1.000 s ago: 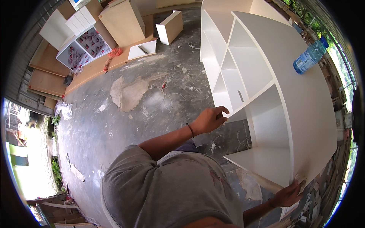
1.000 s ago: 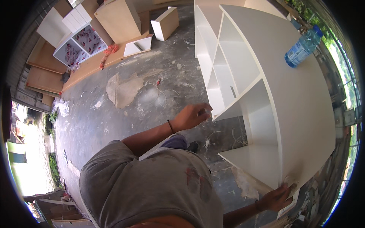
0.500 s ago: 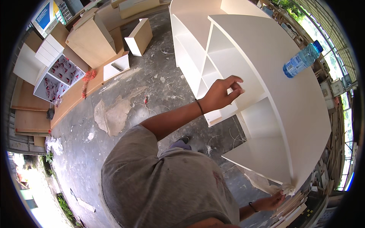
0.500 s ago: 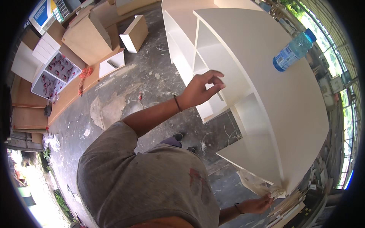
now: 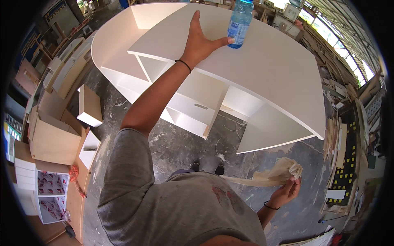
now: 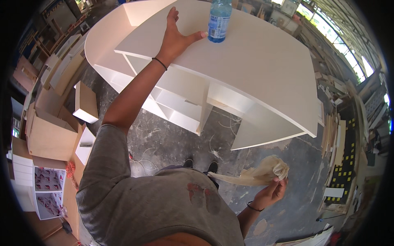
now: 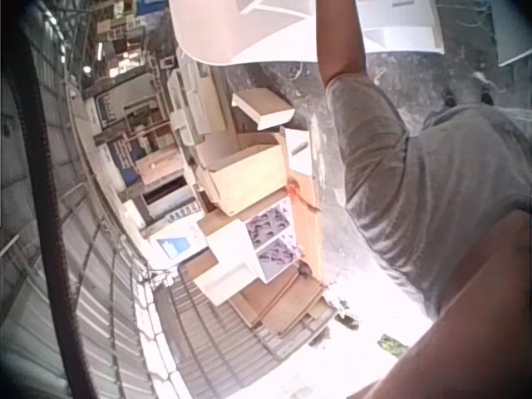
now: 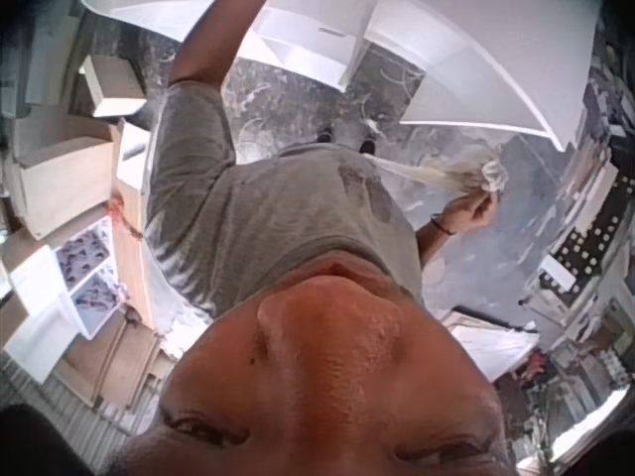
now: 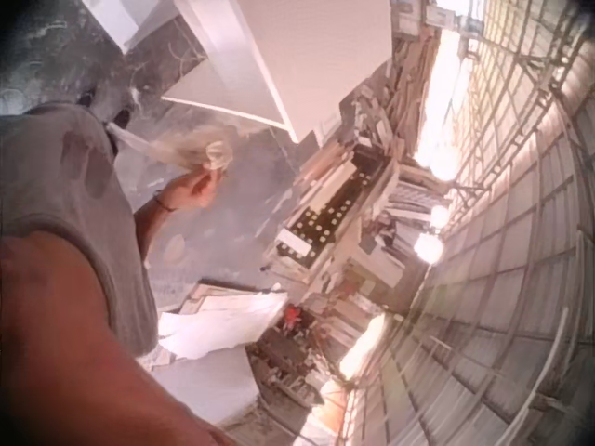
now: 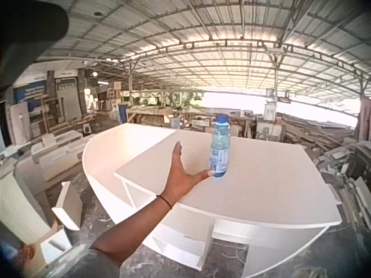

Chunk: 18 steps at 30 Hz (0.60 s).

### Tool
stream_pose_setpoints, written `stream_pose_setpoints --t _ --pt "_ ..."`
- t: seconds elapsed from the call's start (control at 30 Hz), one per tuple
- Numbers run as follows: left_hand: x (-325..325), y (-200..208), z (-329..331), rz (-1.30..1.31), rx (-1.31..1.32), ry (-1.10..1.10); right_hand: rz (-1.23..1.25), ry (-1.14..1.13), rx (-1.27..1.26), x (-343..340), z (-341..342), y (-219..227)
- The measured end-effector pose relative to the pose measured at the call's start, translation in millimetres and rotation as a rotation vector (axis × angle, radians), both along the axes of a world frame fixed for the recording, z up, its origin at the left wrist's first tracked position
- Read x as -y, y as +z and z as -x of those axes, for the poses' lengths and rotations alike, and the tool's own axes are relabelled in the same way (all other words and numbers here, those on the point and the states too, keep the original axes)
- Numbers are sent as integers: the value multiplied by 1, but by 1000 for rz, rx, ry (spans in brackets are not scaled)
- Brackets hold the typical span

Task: The person wipes the edges and surfaces of a white shelving unit with a cloth, pours liquid from a water bottle onto the cloth, and continues wiping the unit before moving some wooden components.

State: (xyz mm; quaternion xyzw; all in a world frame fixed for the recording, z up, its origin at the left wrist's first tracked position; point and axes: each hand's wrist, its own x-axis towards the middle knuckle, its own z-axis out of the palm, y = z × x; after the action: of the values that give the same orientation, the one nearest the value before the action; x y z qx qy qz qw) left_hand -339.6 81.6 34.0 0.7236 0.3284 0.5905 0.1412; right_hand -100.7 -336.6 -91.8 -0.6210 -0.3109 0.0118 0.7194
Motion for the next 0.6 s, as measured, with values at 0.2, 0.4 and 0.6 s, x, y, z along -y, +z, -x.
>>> stream_pose_setpoints --t 0.2,0.4,0.6 --pt "-56 20 -57 143 -59 -124 98 24 -59 15 24 -10" --pt "-63 38 -67 169 -177 -155 -36 217 -49 5 37 -15" --pt "7 46 -30 -26 -78 -247 -88 351 -301 -13 32 -19"
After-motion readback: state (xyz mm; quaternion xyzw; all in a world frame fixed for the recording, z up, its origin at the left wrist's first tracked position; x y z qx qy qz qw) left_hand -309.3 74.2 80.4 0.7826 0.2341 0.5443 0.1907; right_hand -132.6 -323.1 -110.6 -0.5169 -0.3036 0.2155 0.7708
